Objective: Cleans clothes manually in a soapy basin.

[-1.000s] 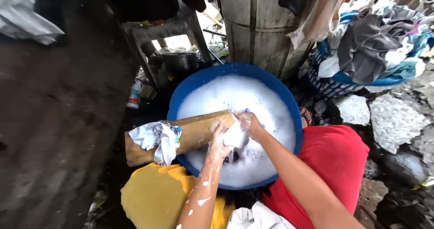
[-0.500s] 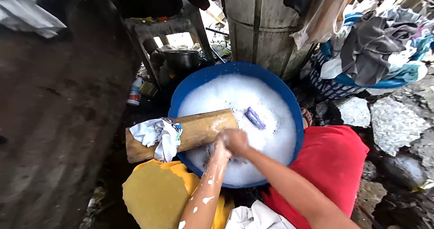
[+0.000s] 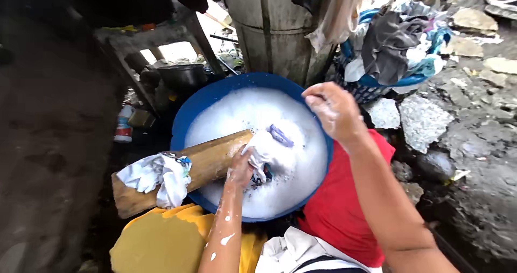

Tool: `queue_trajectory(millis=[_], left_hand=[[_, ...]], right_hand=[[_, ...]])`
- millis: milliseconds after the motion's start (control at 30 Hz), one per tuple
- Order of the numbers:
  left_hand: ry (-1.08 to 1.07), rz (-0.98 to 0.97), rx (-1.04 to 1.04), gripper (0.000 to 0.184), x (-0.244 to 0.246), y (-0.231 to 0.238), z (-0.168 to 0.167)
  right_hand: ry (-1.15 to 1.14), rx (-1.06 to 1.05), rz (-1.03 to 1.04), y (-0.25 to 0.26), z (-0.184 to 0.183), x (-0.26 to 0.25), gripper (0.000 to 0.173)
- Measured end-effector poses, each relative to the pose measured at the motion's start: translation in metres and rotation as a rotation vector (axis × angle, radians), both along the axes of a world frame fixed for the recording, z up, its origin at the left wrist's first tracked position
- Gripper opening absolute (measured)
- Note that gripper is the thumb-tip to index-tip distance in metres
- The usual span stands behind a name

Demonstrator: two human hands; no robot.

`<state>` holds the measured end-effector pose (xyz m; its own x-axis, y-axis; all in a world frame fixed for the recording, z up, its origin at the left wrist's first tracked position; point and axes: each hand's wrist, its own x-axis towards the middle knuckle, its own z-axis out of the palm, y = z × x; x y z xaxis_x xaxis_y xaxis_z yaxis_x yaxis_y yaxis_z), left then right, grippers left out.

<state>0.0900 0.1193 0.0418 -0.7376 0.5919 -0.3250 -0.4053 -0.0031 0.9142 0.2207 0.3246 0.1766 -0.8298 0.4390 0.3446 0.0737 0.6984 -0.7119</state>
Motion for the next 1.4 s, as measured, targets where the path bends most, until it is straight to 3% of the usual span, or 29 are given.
queue_trajectory(millis=[67,167,300,433,567,633,733,867,1033,1200,1267,1400], left_hand=[[-0.051,0.066,0.0,0.037,-0.001,0.003,-0.003],[-0.105,0.143,0.029,0.038,0.0,0.011,-0.009],[-0.113,0.137,-0.007,0.04,0.002,0.013,-0.009],[-0.119,0.164,-0.057,0.04,0.005,0.012,-0.007],[-0.134,0.17,-0.094,0.038,0.004,0.011,-0.011],[-0.144,0.157,-0.094,0.036,0.004,0.012,-0.014],[-0.168,0.169,-0.1,0.034,0.005,0.014,-0.017],[-0.212,0.191,-0.092,0.031,0.008,0.015,-0.02],[-0.215,0.232,-0.113,0.035,0.01,0.016,-0.02],[-0.222,0.227,-0.084,0.039,0.006,0.017,-0.022],[-0.222,0.229,-0.056,0.039,0.005,0.017,-0.02],[-0.216,0.206,-0.004,0.037,0.003,0.014,-0.016]], right_hand=[[0.154,0.099,-0.151,0.031,0.002,0.036,0.029],[0.201,-0.033,-0.509,0.095,-0.032,0.096,0.029],[-0.237,-0.27,-0.976,0.141,-0.111,0.19,0.034],[-0.525,-0.538,-1.237,0.112,-0.201,0.269,0.037],[-0.759,-0.917,-1.346,0.059,-0.262,0.3,0.045],[-0.635,-1.008,-1.324,0.039,-0.287,0.299,0.056],[-0.277,-1.034,-1.367,0.03,-0.318,0.278,0.091],[0.03,-0.952,-1.442,0.038,-0.33,0.25,0.097],[0.028,-0.909,-1.412,0.04,-0.321,0.234,0.083],[0.209,-0.87,-1.507,0.049,-0.296,0.22,0.075],[0.391,-0.833,-1.405,0.068,-0.278,0.209,0.076],[0.739,-0.723,-0.931,0.119,-0.207,0.171,0.069]])
